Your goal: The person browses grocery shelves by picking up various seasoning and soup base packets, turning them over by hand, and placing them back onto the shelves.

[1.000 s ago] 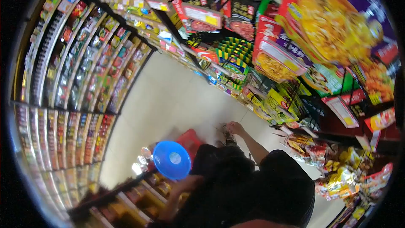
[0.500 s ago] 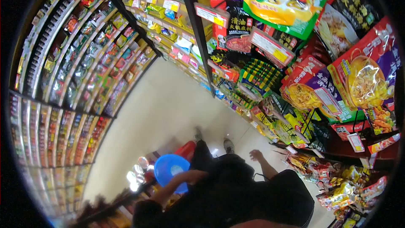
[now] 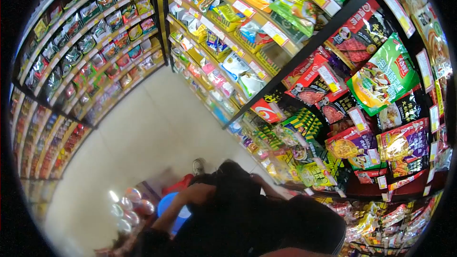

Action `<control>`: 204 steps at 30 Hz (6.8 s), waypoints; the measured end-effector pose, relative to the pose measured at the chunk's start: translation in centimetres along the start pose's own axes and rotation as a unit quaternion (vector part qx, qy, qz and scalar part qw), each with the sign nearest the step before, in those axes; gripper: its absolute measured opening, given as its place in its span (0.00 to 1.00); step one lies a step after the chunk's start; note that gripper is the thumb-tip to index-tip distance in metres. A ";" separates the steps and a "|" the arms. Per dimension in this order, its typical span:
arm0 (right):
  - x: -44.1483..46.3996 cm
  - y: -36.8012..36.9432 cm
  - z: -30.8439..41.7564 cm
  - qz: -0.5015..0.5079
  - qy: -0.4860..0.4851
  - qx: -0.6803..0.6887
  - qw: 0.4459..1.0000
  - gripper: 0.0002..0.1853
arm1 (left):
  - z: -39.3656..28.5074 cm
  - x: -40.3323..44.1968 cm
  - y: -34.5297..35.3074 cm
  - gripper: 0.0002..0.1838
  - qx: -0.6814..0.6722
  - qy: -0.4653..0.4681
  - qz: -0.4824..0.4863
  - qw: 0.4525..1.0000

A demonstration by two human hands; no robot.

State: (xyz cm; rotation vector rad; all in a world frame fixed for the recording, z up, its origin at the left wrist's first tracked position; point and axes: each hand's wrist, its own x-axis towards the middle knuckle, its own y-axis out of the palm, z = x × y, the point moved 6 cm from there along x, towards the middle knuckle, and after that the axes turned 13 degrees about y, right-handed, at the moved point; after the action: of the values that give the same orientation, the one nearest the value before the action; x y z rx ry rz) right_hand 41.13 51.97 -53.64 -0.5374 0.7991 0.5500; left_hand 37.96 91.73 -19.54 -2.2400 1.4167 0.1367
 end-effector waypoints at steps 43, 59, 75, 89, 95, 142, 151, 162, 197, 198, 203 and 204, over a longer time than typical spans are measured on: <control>-15.7 -17.7 89.4 -0.823 -0.112 0.023 0.557 0.35 | 20.4 -3.0 -49.2 0.19 0.239 0.066 0.468 0.848; -14.9 -15.7 91.5 -0.877 -0.178 -0.018 0.447 0.20 | 27.2 -15.0 -57.9 0.11 0.120 0.176 0.382 0.899; -2.0 6.0 87.4 -0.630 -0.134 0.043 0.763 0.14 | 13.0 -1.5 -65.3 0.27 -0.399 0.223 -0.062 0.887; 3.3 -19.7 86.6 -0.777 -0.013 -0.026 0.629 0.22 | 16.4 -6.3 -70.5 0.30 -0.425 0.151 -0.246 0.858; 1.2 -20.0 86.6 -0.750 -0.106 0.081 0.648 0.17 | 13.8 -3.9 -72.2 0.31 -0.401 0.160 -0.252 0.866; -14.9 -16.4 90.7 -0.884 0.007 -0.108 0.455 0.34 | -2.4 5.2 -69.7 0.16 0.199 0.525 -0.322 0.763; -15.0 -16.8 90.6 -0.871 -0.045 -0.102 0.478 0.30 | -17.9 3.5 -78.0 0.15 0.490 0.398 -0.388 0.671; -16.6 -16.9 89.1 -0.864 -0.076 -0.138 0.478 0.28 | -15.7 6.5 -73.9 0.25 0.578 0.401 -0.365 0.610; 4.0 -9.9 94.0 -0.640 -0.223 0.028 0.735 0.19 | 18.2 -13.6 -73.2 0.22 0.320 0.326 -0.534 0.712; 5.8 -10.3 95.9 -0.668 -0.219 -0.010 0.712 0.22 | 18.2 -13.8 -74.1 0.22 0.323 0.328 -0.539 0.705; 12.4 -12.2 98.3 -0.673 -0.085 0.027 0.735 0.26 | 18.0 -13.3 -77.4 0.20 0.345 0.352 -0.530 0.690; 12.3 -12.5 98.3 -0.672 -0.125 0.025 0.729 0.25 | 18.0 -12.7 -77.8 0.20 0.340 0.351 -0.520 0.700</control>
State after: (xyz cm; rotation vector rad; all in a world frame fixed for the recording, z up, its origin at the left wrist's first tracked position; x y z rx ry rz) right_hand 106.55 107.99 -3.07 -0.8157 0.0106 -0.7554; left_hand 103.09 137.24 -4.34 -2.0744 0.1020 -1.4779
